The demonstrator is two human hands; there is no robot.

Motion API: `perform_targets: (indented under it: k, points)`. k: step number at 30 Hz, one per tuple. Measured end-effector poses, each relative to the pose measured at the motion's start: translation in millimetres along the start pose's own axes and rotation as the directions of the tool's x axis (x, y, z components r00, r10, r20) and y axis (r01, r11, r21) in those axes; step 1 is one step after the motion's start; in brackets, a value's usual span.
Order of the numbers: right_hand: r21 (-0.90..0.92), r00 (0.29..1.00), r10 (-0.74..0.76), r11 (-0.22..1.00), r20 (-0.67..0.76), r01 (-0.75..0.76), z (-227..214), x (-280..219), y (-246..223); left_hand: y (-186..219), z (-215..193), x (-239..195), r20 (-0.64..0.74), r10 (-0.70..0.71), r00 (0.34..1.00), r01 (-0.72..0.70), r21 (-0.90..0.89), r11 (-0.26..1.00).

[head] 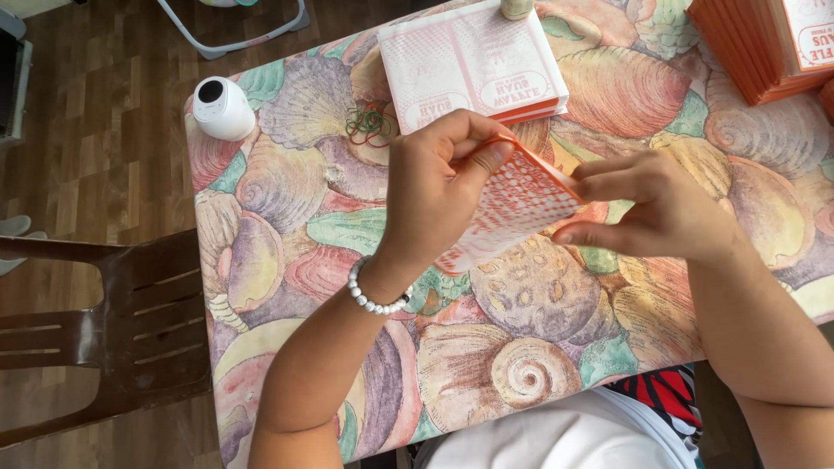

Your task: Manually folding paper bag templates along pre-scored lines to assemble finished bags and stacking them.

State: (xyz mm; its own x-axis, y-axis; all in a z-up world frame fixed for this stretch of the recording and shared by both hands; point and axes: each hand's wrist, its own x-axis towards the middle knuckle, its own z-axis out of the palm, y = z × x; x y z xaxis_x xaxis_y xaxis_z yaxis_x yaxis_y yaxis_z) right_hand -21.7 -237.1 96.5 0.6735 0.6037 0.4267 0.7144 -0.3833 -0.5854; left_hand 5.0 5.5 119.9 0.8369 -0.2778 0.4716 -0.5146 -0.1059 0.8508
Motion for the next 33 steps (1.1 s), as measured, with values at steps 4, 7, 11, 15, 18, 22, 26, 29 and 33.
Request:
perform_targets:
  k: [4, 7, 11, 15, 18, 22, 26, 29, 33]
  points:
    - [0.009, 0.987, -0.009, 1.000, -0.159, 0.011, -2, -5, 8, -10, 17, -4, -0.056, -0.127, 0.990, 0.114, -0.191, 0.975]
    - [0.362, 0.920, 0.134, 0.932, -0.369, 0.010, 7, -13, 14, -27, 27, -10, -0.176, -0.141, 0.974, 0.080, -0.314, 0.946]
    - [0.467, 0.861, 0.285, 0.882, -0.421, -0.063, 15, -19, 23, -36, 36, -16, -0.218, -0.134, 0.967, 0.029, -0.426, 0.904]
    - [0.305, 0.744, 0.351, 0.930, -0.568, -0.205, 22, -30, 33, -37, 36, -16, -0.218, -0.109, 0.970, 0.006, -0.424, 0.906]
    - [0.244, 0.733, 0.326, 0.944, -0.597, -0.221, 21, -32, 34, -33, 31, -14, -0.194, -0.092, 0.977, 0.008, -0.392, 0.920]
    - [0.199, 0.731, 0.290, 0.957, -0.617, -0.212, 18, -32, 35, -32, 20, -7, -0.150, -0.067, 0.986, 0.025, -0.265, 0.964]
    - [0.026, 0.771, 0.141, 0.987, -0.621, -0.159, 17, -26, 30, -40, 24, -8, -0.142, -0.061, 0.988, 0.005, -0.360, 0.933]
    - [-0.011, 0.770, 0.018, 0.999, -0.638, -0.032, 20, -20, 27, -39, 23, -9, -0.187, -0.061, 0.980, -0.017, -0.386, 0.922]
    - [-0.099, 0.760, -0.117, 0.993, -0.640, 0.069, 20, -13, 16, -38, 24, -8, -0.199, -0.116, 0.973, 0.011, -0.463, 0.886]
